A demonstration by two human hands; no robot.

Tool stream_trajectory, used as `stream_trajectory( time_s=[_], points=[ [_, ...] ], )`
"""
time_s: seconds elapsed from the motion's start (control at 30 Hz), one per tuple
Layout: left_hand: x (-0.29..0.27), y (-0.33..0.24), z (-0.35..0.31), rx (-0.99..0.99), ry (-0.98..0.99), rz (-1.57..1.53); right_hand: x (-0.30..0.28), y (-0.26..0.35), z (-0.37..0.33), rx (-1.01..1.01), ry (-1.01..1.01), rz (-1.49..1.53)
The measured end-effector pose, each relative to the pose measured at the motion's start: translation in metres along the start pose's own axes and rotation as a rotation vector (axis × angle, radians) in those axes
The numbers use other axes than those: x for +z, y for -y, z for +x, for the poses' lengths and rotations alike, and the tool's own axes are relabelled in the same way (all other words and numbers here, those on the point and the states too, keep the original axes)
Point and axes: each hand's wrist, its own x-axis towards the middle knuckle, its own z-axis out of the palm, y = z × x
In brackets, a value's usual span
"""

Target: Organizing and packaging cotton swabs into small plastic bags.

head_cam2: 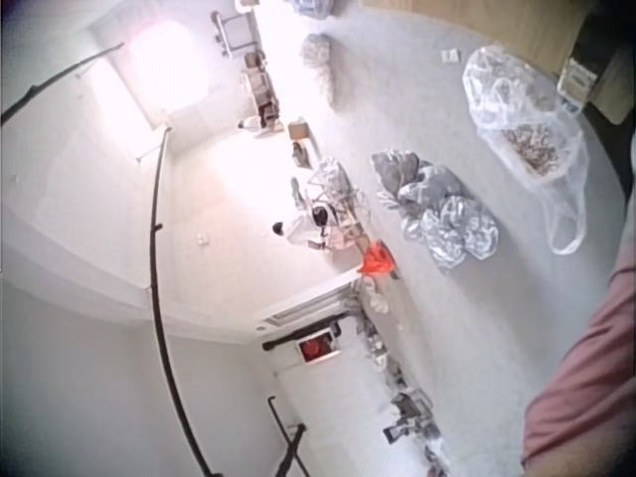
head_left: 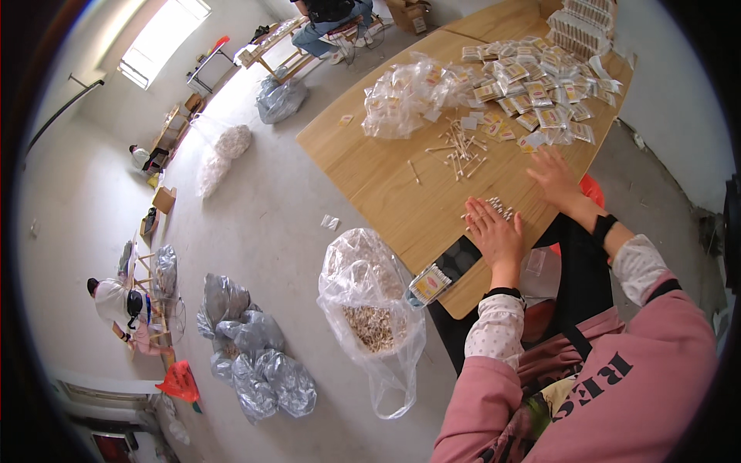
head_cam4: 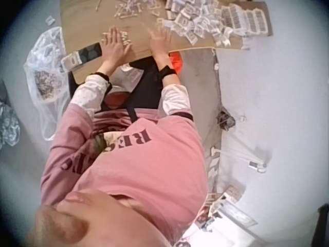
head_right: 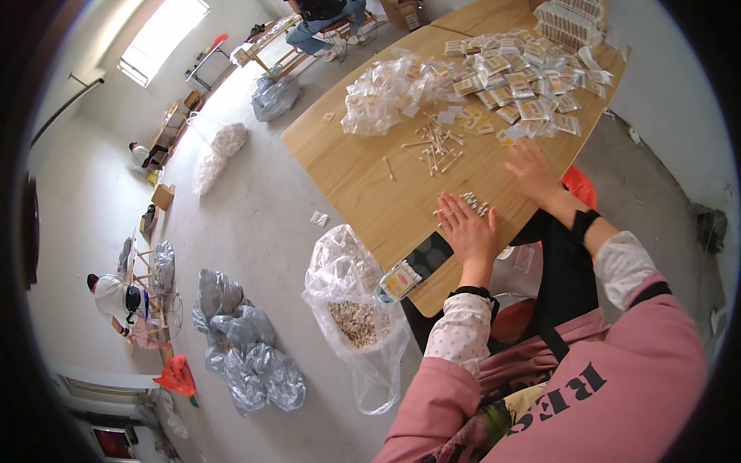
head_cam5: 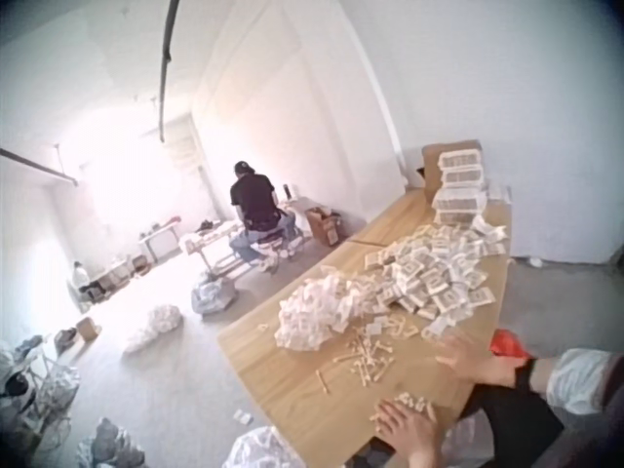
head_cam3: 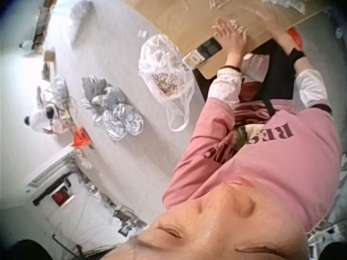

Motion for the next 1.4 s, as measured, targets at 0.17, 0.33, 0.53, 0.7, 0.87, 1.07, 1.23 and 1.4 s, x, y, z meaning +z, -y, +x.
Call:
stream_trajectory(
  time_s=[0.17, 0.33, 0.53, 0.7, 0.87, 1.07, 1.23, 1.4],
  points=[
    [-0.006, -0.001, 0.002, -0.011, 0.036, 0.000, 0.041, -0.091, -0.096, 0.138, -0.320, -0.084],
    [-0.001, -0.002, 0.002, -0.096, 0.130, -0.034, 0.098, -0.140, -0.168, 0.415, -0.005, 0.114],
    [0.026, -0.022, -0.001, -0.075, 0.060, -0.251, 0.128, -0.011, -0.019, 0.165, 0.016, -0.087],
    [0.023, -0.017, -0.001, -0.090, 0.052, -0.239, 0.153, 0.018, -0.023, 0.148, 0.106, -0.378],
    [0.035, -0.020, 0.001, -0.083, -0.060, -0.252, 0.141, 0.056, -0.013, 0.098, 0.154, -0.722],
    [0.040, -0.013, 0.003, -0.061, -0.322, -0.287, 0.124, 0.105, 0.001, -0.001, 0.154, -1.155],
    [0.017, -0.028, -0.004, -0.078, -0.108, -0.338, 0.126, 0.108, -0.001, -0.009, 0.185, -1.530],
    [0.016, -0.018, 0.002, -0.160, -0.263, -0.262, 0.133, 0.128, 0.010, 0.024, 0.094, -2.036]
  ],
)
